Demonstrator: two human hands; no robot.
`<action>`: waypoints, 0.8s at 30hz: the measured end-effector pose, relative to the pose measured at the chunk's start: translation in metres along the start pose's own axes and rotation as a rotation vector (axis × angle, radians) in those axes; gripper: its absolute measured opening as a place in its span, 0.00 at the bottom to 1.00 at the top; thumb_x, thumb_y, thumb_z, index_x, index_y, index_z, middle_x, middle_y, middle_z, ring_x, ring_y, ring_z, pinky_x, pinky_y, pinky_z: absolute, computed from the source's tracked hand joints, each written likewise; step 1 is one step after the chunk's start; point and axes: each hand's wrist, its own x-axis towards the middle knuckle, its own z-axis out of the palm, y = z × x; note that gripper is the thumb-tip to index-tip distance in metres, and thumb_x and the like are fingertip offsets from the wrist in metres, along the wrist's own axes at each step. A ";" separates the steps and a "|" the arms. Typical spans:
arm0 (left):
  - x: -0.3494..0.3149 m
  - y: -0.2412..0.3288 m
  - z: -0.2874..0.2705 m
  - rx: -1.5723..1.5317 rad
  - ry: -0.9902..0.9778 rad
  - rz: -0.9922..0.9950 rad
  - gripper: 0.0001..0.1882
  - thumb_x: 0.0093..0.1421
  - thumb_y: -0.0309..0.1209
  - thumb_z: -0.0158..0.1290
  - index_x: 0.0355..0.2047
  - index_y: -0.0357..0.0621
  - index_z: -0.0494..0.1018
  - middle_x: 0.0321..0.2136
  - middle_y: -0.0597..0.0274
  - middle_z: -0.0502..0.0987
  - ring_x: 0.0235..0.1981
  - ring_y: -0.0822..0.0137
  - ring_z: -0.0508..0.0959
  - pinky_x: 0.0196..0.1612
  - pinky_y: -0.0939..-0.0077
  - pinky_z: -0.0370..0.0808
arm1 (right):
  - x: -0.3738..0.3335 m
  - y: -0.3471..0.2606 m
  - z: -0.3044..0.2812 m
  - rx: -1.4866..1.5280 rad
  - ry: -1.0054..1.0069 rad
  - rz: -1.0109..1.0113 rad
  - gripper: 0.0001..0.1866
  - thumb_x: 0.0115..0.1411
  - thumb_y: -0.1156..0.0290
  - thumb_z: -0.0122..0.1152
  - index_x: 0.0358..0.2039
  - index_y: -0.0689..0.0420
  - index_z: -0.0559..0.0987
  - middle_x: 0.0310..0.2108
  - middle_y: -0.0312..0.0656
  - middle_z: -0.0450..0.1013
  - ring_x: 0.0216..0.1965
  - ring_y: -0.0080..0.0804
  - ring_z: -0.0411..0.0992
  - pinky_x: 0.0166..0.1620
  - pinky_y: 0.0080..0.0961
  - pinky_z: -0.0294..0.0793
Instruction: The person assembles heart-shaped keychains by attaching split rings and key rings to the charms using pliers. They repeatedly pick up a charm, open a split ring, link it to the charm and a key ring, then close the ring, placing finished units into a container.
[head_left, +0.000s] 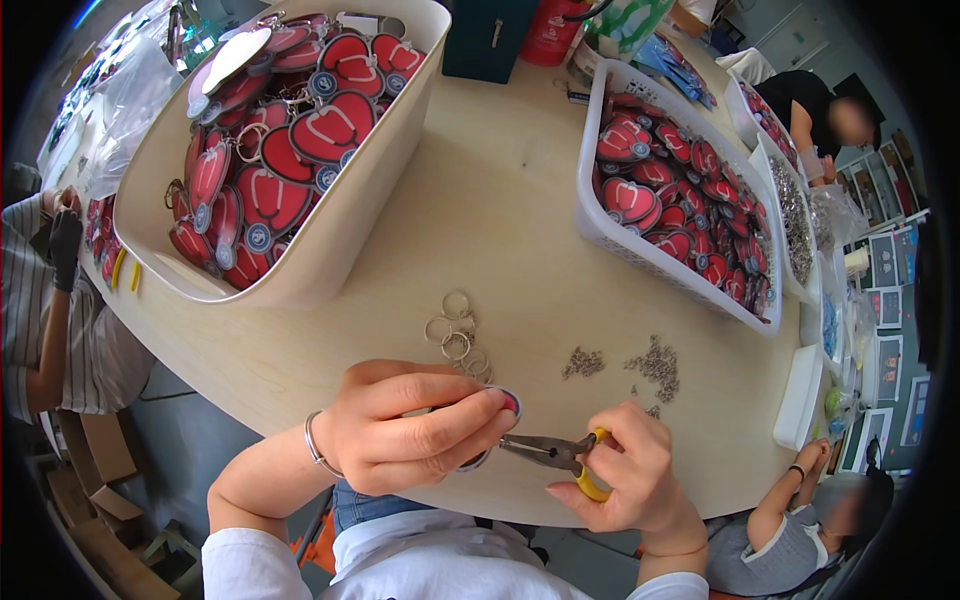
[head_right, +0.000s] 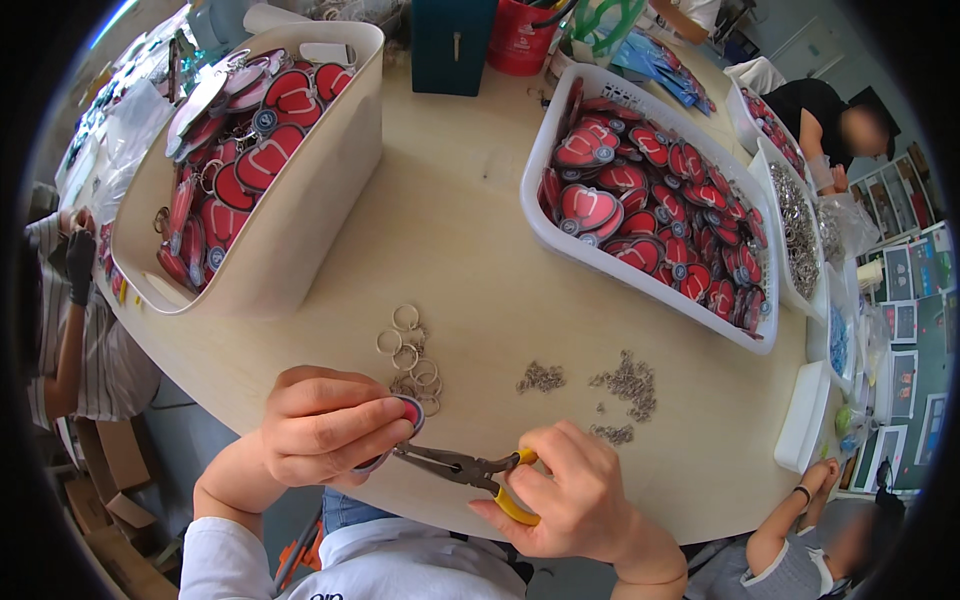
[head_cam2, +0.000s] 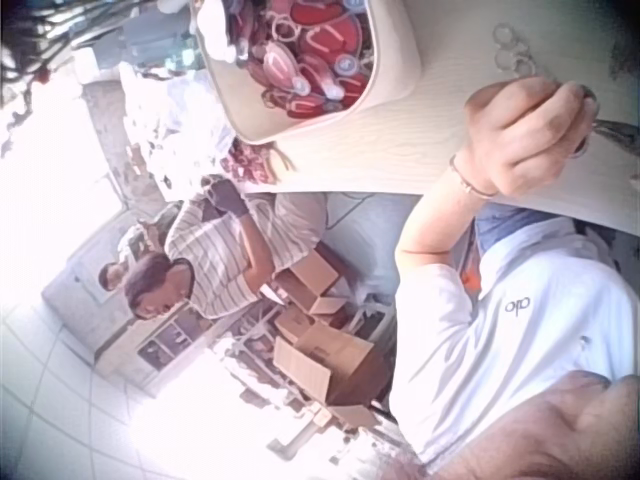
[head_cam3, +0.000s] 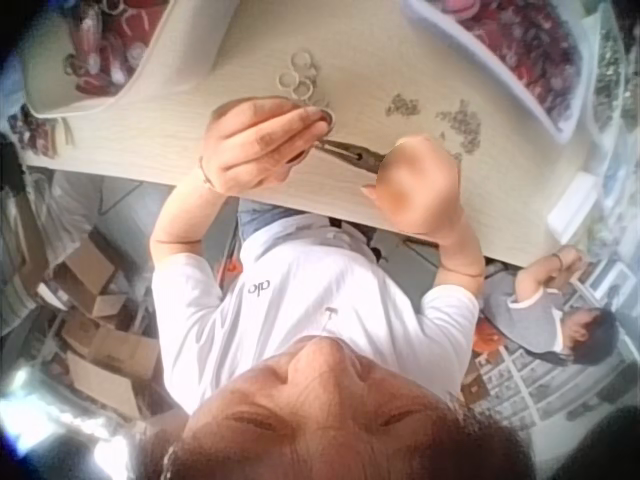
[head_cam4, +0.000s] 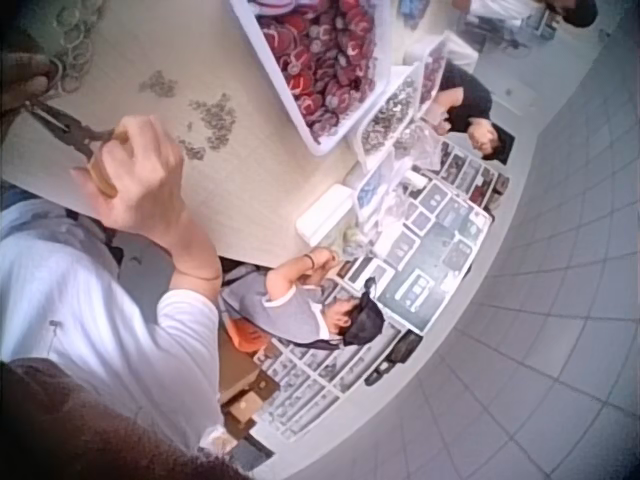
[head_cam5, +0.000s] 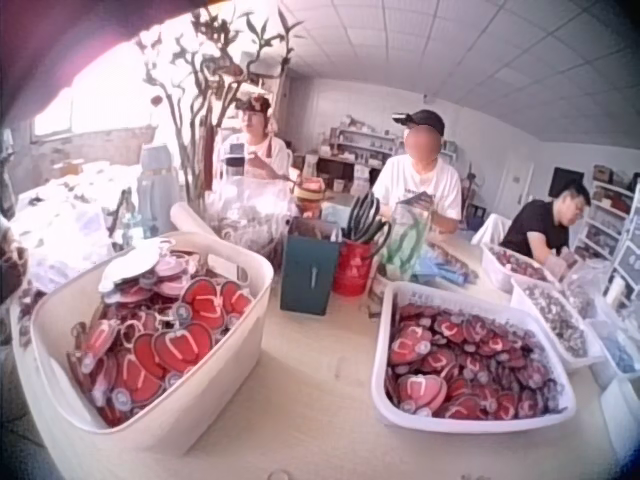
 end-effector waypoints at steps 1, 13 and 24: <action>-0.001 0.001 0.000 0.000 -0.002 -0.005 0.12 0.41 0.21 0.55 0.29 0.36 0.81 0.33 0.57 0.79 0.29 0.65 0.78 0.29 0.77 0.80 | -0.001 0.000 0.000 0.012 -0.006 -0.002 0.18 0.40 0.63 0.74 0.16 0.58 0.71 0.25 0.41 0.66 0.19 0.32 0.65 0.19 0.25 0.65; 0.011 0.001 -0.009 0.019 -0.087 -0.164 0.16 0.38 0.18 0.55 0.32 0.36 0.79 0.32 0.60 0.78 0.26 0.64 0.78 0.24 0.75 0.75 | -0.007 0.009 0.015 0.036 0.051 0.015 0.16 0.44 0.65 0.73 0.21 0.62 0.75 0.28 0.42 0.67 0.25 0.36 0.69 0.26 0.28 0.71; 0.074 -0.050 -0.139 0.734 -0.077 -0.744 0.08 0.57 0.28 0.56 0.31 0.34 0.77 0.36 0.52 0.79 0.32 0.56 0.79 0.35 0.72 0.74 | -0.053 0.042 0.011 0.001 0.346 0.165 0.18 0.48 0.63 0.71 0.29 0.66 0.78 0.36 0.46 0.67 0.35 0.41 0.68 0.38 0.34 0.69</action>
